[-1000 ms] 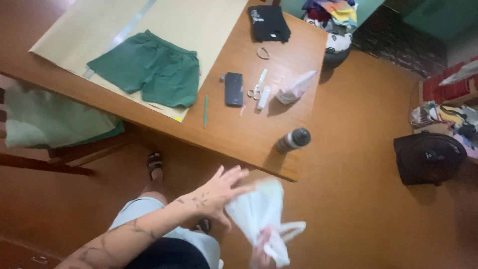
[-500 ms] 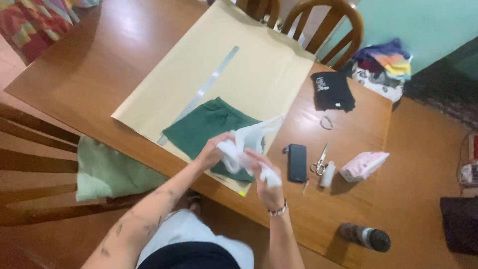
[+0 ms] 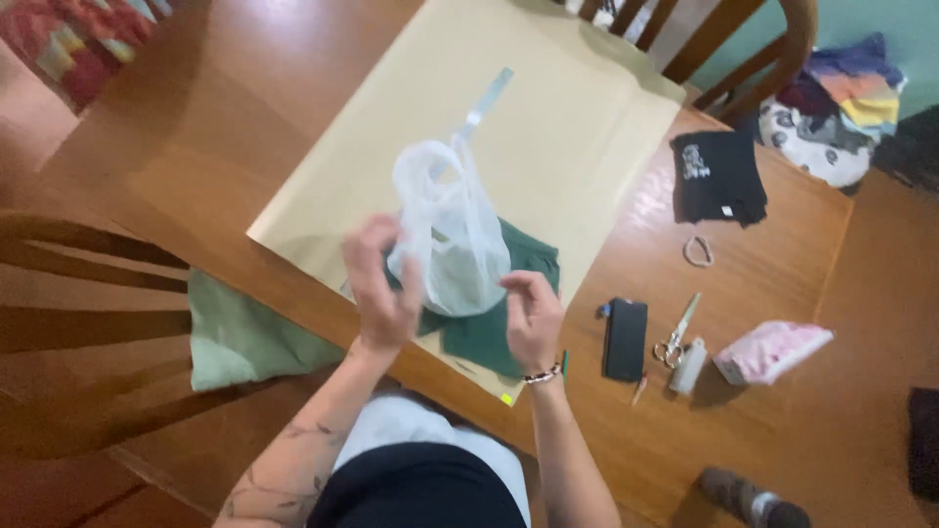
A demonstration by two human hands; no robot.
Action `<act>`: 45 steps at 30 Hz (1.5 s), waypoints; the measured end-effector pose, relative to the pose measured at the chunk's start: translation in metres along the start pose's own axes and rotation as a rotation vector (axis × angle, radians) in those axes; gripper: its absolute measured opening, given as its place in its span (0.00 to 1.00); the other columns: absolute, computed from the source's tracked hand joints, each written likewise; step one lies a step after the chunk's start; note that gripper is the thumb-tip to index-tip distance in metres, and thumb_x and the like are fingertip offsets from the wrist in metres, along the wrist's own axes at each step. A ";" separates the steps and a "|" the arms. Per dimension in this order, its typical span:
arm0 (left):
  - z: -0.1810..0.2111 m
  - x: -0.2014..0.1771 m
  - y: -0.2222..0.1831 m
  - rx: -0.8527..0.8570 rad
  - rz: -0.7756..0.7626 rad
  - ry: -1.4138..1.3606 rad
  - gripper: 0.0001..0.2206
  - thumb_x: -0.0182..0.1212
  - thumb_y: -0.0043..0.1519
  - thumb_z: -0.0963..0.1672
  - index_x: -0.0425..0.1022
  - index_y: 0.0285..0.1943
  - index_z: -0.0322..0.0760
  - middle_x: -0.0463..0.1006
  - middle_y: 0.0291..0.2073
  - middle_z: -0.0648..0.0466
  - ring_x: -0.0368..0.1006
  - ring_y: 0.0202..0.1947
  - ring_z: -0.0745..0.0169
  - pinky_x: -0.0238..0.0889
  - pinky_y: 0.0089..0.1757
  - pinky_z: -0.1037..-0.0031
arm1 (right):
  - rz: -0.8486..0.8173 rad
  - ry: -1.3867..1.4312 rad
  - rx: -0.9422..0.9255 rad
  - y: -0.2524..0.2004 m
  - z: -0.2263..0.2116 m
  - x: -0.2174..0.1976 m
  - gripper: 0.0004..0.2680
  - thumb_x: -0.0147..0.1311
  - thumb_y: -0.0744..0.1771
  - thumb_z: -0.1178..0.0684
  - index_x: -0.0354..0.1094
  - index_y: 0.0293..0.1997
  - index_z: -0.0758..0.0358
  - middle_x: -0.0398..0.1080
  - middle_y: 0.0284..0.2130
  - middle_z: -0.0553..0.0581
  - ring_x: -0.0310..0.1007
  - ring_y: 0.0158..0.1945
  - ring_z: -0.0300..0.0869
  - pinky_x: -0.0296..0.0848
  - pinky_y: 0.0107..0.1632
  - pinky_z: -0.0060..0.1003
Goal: Tracing the outline of a pair of shorts onto pattern paper using a ruler and pencil for pattern making.
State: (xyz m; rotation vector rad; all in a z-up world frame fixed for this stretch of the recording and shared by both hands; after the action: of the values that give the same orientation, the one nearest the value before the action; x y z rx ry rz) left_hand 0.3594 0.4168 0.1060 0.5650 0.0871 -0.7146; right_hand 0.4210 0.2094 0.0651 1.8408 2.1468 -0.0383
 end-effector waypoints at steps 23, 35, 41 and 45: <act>-0.238 0.049 -0.041 -0.480 -1.461 0.834 0.50 0.67 0.44 0.68 0.69 0.67 0.34 0.71 0.66 0.50 0.63 0.69 0.54 0.51 0.67 0.66 | -0.955 -1.240 0.378 0.030 0.204 0.049 0.23 0.65 0.57 0.36 0.74 0.51 0.57 0.76 0.48 0.56 0.74 0.57 0.49 0.74 0.58 0.48; -0.206 0.120 -0.013 -0.204 -1.383 0.358 0.10 0.68 0.51 0.50 0.75 0.33 0.45 0.81 0.37 0.59 0.77 0.47 0.55 0.70 0.50 0.62 | -0.791 -0.774 0.390 0.030 0.164 0.121 0.19 0.61 0.62 0.42 0.67 0.57 0.55 0.73 0.49 0.58 0.72 0.57 0.56 0.72 0.59 0.51; -0.109 0.080 0.040 -0.484 -1.419 0.080 0.52 0.86 0.33 0.48 0.60 0.71 0.47 0.68 0.66 0.45 0.57 0.70 0.40 0.46 0.69 0.53 | -0.426 0.141 0.364 0.035 0.144 0.040 0.14 0.66 0.63 0.51 0.71 0.53 0.53 0.75 0.50 0.52 0.71 0.56 0.41 0.66 0.62 0.40; -0.156 0.079 0.009 -0.478 -1.648 0.393 0.38 0.81 0.43 0.51 0.69 0.65 0.61 0.74 0.62 0.58 0.64 0.66 0.56 0.55 0.66 0.61 | -0.007 0.897 0.851 0.028 0.137 0.008 0.24 0.49 0.66 0.31 0.63 0.65 0.54 0.70 0.59 0.54 0.70 0.59 0.46 0.68 0.63 0.47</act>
State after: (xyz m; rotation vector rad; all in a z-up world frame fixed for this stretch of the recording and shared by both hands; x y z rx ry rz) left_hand 0.4425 0.4563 -0.0423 0.0383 1.1540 -2.0793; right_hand 0.4767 0.1916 -0.0618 2.6734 3.0541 -0.1812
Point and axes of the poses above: each hand's wrist, its own y-axis towards the middle knuckle, its own x-axis out of the palm, z = x × y, the point moved 4 cm from there along y, towards the middle knuckle
